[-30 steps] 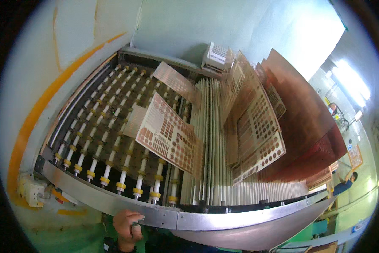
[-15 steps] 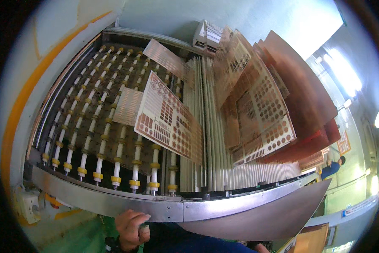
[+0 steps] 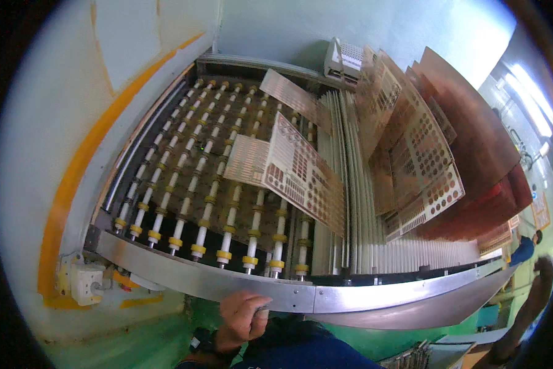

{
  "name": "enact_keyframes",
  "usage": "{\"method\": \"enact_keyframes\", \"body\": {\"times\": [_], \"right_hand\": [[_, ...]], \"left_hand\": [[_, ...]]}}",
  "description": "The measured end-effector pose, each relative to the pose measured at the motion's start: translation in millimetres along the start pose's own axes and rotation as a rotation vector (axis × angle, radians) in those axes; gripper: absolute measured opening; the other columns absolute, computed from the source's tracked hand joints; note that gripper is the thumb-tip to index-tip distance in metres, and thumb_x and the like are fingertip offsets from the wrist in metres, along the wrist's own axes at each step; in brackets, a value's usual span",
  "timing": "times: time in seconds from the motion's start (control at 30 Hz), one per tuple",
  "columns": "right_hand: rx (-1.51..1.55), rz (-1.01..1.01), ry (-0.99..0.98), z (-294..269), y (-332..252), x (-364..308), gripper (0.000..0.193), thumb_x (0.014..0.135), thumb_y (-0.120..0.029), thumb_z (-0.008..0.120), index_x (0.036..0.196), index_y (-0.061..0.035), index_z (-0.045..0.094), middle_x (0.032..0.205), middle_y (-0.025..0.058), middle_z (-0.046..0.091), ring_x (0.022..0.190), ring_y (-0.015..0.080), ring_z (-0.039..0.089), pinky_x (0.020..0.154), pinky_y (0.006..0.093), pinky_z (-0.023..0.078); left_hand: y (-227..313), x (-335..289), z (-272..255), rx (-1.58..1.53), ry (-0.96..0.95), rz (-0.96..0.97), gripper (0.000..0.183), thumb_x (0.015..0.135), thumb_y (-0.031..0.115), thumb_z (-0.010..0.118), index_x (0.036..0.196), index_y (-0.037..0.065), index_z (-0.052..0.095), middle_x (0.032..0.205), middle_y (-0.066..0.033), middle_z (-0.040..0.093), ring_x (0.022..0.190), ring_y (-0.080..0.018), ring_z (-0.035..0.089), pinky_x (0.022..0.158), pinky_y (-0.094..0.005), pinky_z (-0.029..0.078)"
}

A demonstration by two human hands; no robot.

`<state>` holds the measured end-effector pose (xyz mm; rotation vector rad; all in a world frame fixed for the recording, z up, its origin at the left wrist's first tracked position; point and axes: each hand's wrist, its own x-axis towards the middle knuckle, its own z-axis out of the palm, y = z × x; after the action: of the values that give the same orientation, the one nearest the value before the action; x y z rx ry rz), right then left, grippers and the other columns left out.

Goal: The recorder cleans a green patterned metal plate with a rag and solvent, then carries it to a storage rack and inserts it.

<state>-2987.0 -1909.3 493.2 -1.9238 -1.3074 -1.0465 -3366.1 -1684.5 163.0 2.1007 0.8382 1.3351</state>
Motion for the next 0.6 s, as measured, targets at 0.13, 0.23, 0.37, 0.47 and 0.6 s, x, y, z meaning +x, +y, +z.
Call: {"method": "enact_keyframes", "body": {"times": [0.13, 0.23, 0.37, 0.47, 0.6], "right_hand": [[0.030, -0.225, -0.541, 61, -43, 47, 0.044, 0.080, -0.029, 0.063, 0.114, -0.0009, 0.059, 0.121, 0.0170, 0.056, 0.117, 0.0333, 0.050, 0.102, 0.0419, 0.037], [0.064, -0.374, -0.696, 99, -81, 62, 0.046, 0.080, -0.033, 0.063, 0.113, 0.0002, 0.060, 0.122, 0.0176, 0.058, 0.115, 0.0355, 0.053, 0.099, 0.0439, 0.040], [0.049, -0.543, -0.832, 112, -105, 75, 0.046, 0.080, -0.028, 0.064, 0.116, 0.0003, 0.058, 0.123, 0.0182, 0.057, 0.118, 0.0383, 0.051, 0.099, 0.0458, 0.040], [0.131, -0.684, -0.891, 141, -98, 72, 0.046, 0.078, -0.019, 0.066, 0.118, 0.0005, 0.056, 0.124, 0.0193, 0.056, 0.120, 0.0396, 0.049, 0.100, 0.0464, 0.041], [0.261, -0.664, -0.847, 151, -97, 67, 0.048, 0.074, -0.008, 0.066, 0.120, 0.0005, 0.054, 0.125, 0.0195, 0.055, 0.120, 0.0383, 0.050, 0.100, 0.0447, 0.043]], "left_hand": [[7, -3, -6, 0.036, -0.008, -0.022, 0.021, 0.086, 0.022, 0.052, 0.087, 0.004, 0.065, 0.080, -0.0116, 0.066, 0.068, -0.0300, 0.063, 0.062, -0.0398, 0.051], [8, 1, -5, 0.019, -0.004, -0.017, 0.019, 0.086, 0.019, 0.053, 0.086, 0.004, 0.065, 0.079, -0.0118, 0.067, 0.069, -0.0301, 0.064, 0.061, -0.0396, 0.052], [5, 7, 5, -0.039, 0.031, 0.055, 0.016, 0.083, 0.015, 0.055, 0.086, 0.002, 0.064, 0.078, -0.0128, 0.065, 0.066, -0.0303, 0.063, 0.059, -0.0382, 0.051], [2, -3, -2, 0.002, 0.078, 0.070, 0.015, 0.082, 0.014, 0.056, 0.086, 0.002, 0.063, 0.077, -0.0140, 0.064, 0.066, -0.0303, 0.062, 0.059, -0.0381, 0.050], [6, -4, -7, 0.061, 0.064, 0.026, 0.014, 0.079, 0.013, 0.058, 0.086, 0.002, 0.064, 0.077, -0.0146, 0.064, 0.067, -0.0310, 0.062, 0.060, -0.0391, 0.050]]}}
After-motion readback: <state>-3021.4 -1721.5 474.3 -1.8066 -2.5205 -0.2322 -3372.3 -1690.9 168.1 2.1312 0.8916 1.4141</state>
